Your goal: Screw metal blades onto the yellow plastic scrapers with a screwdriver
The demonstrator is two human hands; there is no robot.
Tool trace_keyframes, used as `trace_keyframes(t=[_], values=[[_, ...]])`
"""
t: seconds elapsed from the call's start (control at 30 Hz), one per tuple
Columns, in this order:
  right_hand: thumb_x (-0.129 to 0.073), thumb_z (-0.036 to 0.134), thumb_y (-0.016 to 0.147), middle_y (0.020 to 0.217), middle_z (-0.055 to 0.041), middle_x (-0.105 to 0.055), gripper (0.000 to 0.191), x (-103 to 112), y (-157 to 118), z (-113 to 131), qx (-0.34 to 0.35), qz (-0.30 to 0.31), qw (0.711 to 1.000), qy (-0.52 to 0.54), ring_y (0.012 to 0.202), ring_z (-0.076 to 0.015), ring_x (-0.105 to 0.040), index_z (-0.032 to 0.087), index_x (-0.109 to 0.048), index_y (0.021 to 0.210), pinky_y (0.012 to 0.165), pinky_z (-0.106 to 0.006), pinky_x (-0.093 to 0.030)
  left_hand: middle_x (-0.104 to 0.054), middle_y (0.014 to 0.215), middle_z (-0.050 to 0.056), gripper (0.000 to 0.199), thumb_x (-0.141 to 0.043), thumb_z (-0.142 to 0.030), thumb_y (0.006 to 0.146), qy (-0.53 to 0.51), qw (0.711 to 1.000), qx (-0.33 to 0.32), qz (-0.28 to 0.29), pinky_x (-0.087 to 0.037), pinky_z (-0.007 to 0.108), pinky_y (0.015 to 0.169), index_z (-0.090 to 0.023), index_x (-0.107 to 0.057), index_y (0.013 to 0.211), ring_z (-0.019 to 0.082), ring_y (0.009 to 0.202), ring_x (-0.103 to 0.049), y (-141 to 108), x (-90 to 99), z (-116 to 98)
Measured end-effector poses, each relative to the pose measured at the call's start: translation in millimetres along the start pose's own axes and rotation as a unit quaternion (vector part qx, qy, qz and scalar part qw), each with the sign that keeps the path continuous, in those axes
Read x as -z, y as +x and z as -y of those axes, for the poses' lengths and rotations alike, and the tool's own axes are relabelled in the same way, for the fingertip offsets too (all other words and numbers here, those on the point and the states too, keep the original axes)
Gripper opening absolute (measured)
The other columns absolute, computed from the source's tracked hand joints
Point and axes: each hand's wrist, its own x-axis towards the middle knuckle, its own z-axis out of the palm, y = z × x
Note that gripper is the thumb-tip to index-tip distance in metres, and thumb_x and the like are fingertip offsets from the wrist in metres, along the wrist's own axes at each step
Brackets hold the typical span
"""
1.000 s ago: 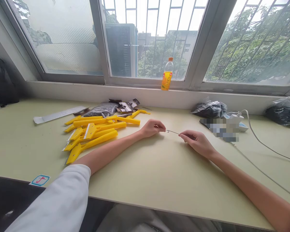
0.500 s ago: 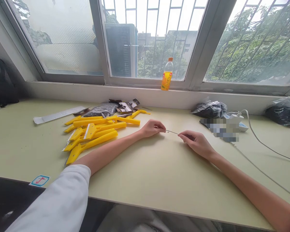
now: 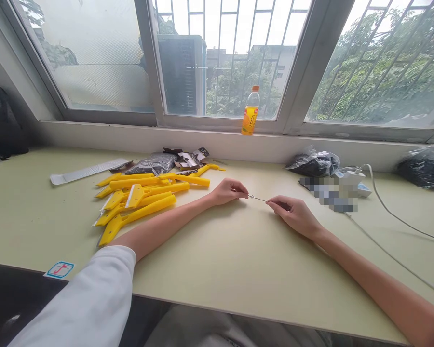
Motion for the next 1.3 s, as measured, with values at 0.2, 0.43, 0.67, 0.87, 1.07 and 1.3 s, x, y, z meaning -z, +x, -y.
trace_keyframes(t=[0.2, 0.43, 0.67, 0.87, 1.07, 1.3], values=[[-0.060, 0.050, 0.093, 0.088, -0.0047, -0.075, 0.033, 1, -1, 1, 0.011, 0.002, 1.000, -0.008, 0.078, -0.0208, -0.061, 0.022, -0.075, 0.096, 0.072, -0.032, -0.045, -0.078, 0.090, 0.011, 0.031, -0.081, -0.036, 0.077, 0.001, 1.000, 0.020, 0.021, -0.048, 0.024, 0.064, -0.011, -0.078, 0.095, 0.015, 0.074, -0.067, -2, 0.9, -5], [-0.059, 0.048, 0.094, 0.089, -0.0049, -0.075, 0.032, 1, 0, 0, 0.033, -0.003, 0.999, -0.028, 0.077, -0.0204, -0.061, 0.021, -0.076, 0.097, 0.072, -0.033, -0.045, -0.078, 0.089, 0.013, 0.031, -0.079, -0.035, 0.079, 0.005, 0.999, 0.017, 0.045, -0.047, 0.024, 0.065, -0.010, -0.079, 0.098, 0.013, 0.069, -0.063, -1, 0.2, -7], [-0.059, 0.047, 0.094, 0.092, -0.0052, -0.076, 0.031, 1, 0, -3, 0.042, -0.007, 0.998, -0.039, 0.081, -0.0212, -0.064, 0.022, -0.077, 0.096, 0.074, -0.032, -0.047, -0.078, 0.089, 0.013, 0.033, -0.080, -0.036, 0.078, 0.002, 0.998, 0.024, 0.049, -0.049, 0.026, 0.067, -0.009, -0.079, 0.097, 0.015, 0.072, -0.066, -1, -1.4, -4], [-0.056, 0.049, 0.095, 0.087, -0.0048, -0.074, 0.033, -1, -1, -2, 0.056, -0.007, 0.997, -0.049, 0.074, -0.0196, -0.061, 0.022, -0.074, 0.099, 0.071, -0.033, -0.046, -0.077, 0.087, 0.012, 0.035, -0.081, -0.036, 0.076, -0.006, 0.998, 0.022, 0.055, -0.051, 0.027, 0.071, -0.010, -0.078, 0.099, 0.017, 0.079, -0.069, 0, -1.4, -2], [-0.051, 0.051, 0.098, 0.075, -0.0036, -0.068, 0.035, -6, -3, 1, 0.095, -0.002, 0.992, -0.079, 0.062, -0.0178, -0.052, 0.023, -0.071, 0.099, 0.064, -0.033, -0.045, -0.077, 0.087, 0.011, 0.033, -0.077, -0.037, 0.080, 0.000, 0.998, 0.000, 0.069, -0.051, 0.027, 0.070, -0.011, -0.079, 0.101, 0.016, 0.075, -0.067, -2, -0.9, -1], [-0.053, 0.045, 0.098, 0.094, -0.0077, -0.074, 0.032, -4, 0, -5, 0.116, -0.014, 0.990, -0.082, 0.074, -0.0205, -0.062, 0.022, -0.074, 0.102, 0.070, -0.034, -0.048, -0.078, 0.093, 0.010, 0.029, -0.074, -0.033, 0.083, 0.039, 0.997, -0.035, 0.064, -0.055, 0.031, 0.085, -0.013, -0.079, 0.104, 0.018, 0.085, -0.072, -2, -3.3, 3]])
